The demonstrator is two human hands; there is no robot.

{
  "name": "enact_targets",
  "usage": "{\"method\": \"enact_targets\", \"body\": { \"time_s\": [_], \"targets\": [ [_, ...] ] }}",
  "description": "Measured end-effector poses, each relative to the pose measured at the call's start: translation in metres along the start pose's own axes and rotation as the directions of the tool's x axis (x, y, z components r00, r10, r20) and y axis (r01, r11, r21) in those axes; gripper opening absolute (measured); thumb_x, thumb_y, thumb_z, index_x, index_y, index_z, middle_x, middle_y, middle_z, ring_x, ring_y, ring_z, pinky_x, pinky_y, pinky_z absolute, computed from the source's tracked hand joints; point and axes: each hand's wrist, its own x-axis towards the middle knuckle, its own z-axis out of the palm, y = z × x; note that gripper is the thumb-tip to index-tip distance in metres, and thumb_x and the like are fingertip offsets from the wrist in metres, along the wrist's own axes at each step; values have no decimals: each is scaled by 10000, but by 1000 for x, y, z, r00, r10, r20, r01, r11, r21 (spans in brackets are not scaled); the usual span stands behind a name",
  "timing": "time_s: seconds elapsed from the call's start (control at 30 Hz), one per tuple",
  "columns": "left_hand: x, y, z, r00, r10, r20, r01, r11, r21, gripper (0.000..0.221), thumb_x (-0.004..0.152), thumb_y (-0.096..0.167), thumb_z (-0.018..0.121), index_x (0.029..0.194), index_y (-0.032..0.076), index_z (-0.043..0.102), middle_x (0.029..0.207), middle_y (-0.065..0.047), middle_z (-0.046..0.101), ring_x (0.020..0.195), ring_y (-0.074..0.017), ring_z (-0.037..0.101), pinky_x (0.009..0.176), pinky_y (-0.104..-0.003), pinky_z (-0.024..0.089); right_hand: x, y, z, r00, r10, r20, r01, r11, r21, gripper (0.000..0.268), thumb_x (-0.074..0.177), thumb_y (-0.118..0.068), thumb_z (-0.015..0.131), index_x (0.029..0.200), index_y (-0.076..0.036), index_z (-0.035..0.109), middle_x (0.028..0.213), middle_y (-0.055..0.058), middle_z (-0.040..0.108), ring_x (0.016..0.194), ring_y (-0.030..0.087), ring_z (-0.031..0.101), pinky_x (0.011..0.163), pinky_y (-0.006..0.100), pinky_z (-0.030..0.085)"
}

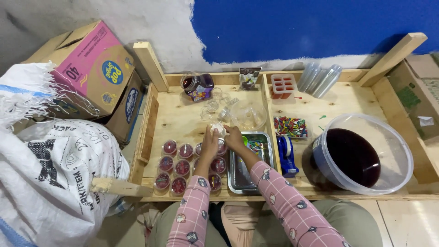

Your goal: The person prepares packaging for food products by placing plastic containers onto a tray and using a spoon to scoop a dark liquid from a large container into a smaller cup.

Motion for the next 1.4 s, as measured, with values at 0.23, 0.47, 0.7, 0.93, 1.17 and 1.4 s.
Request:
{"method": "enact_targets", "body": {
  "time_s": [0.23, 0.47, 0.7, 0.93, 1.17, 1.4],
  "targets": [
    [-1, 10, -4, 995, -84, 63, 86, 996, -31, 898, 975, 767, 240, 1626, 150, 197, 1583, -255, 370, 1472, -429, 326, 1233, -526, 239, 15, 5, 10, 1000, -13, -4, 13, 998, 54, 595, 815, -112, 619, 1408, -158, 641, 1111, 170, 652, 1028, 355, 703, 888, 423, 566],
    [-7, 17, -1, 996, -27, -91, 14, 989, -144, 829, 986, 746, 338, 1576, 163, 356, 1518, -232, 480, 1443, -383, 406, 1216, -484, 297, -21, -56, -37, 997, 58, -44, -40, 942, 333, 509, 827, -117, 665, 1328, -199, 696, 1125, 166, 658, 1036, 309, 703, 793, 355, 598],
    [-27, 24, 13, 958, 70, -279, -198, 865, -462, 661, 1035, 585, 458, 1517, 133, 452, 1456, -229, 473, 1320, -371, 537, 1137, -511, 405, -50, -87, -67, 971, 221, -90, -82, 663, 744, 342, 942, -371, 738, 1169, -116, 725, 1153, 138, 670, 1075, 251, 663, 799, 397, 635],
    [-94, 48, 45, 999, 10, -34, -33, 558, -829, 702, 1060, 515, 443, 1588, 108, 224, 1444, -218, 332, 1431, -423, 325, 1209, -581, 209, -82, -39, -90, 890, 356, -286, -119, 785, 608, 354, 918, -491, 758, 992, -145, 768, 1002, 79, 739, 936, 222, 706, 738, 362, 622],
    [-102, -16, 84, 980, -161, 120, 184, 481, -857, 786, 956, 249, 696, 1592, 159, 244, 1207, -158, 465, 1130, -339, 646, 1045, -454, 485, -150, -24, -112, 920, 305, -248, -106, 799, 592, 449, 668, -319, 982, 962, -89, 732, 906, 101, 725, 902, 209, 676, 823, 347, 553],
    [-132, -32, 98, 975, -196, 100, 205, 643, -738, 1136, 789, 160, 904, 1617, 57, 132, 1285, -279, 489, 1112, -422, 677, 969, -492, 554, -181, 28, -104, 978, 185, -94, -92, 795, 599, 466, 642, -159, 990, 1037, -121, 744, 933, 91, 753, 928, 196, 717, 857, 357, 591]
  ]
}}
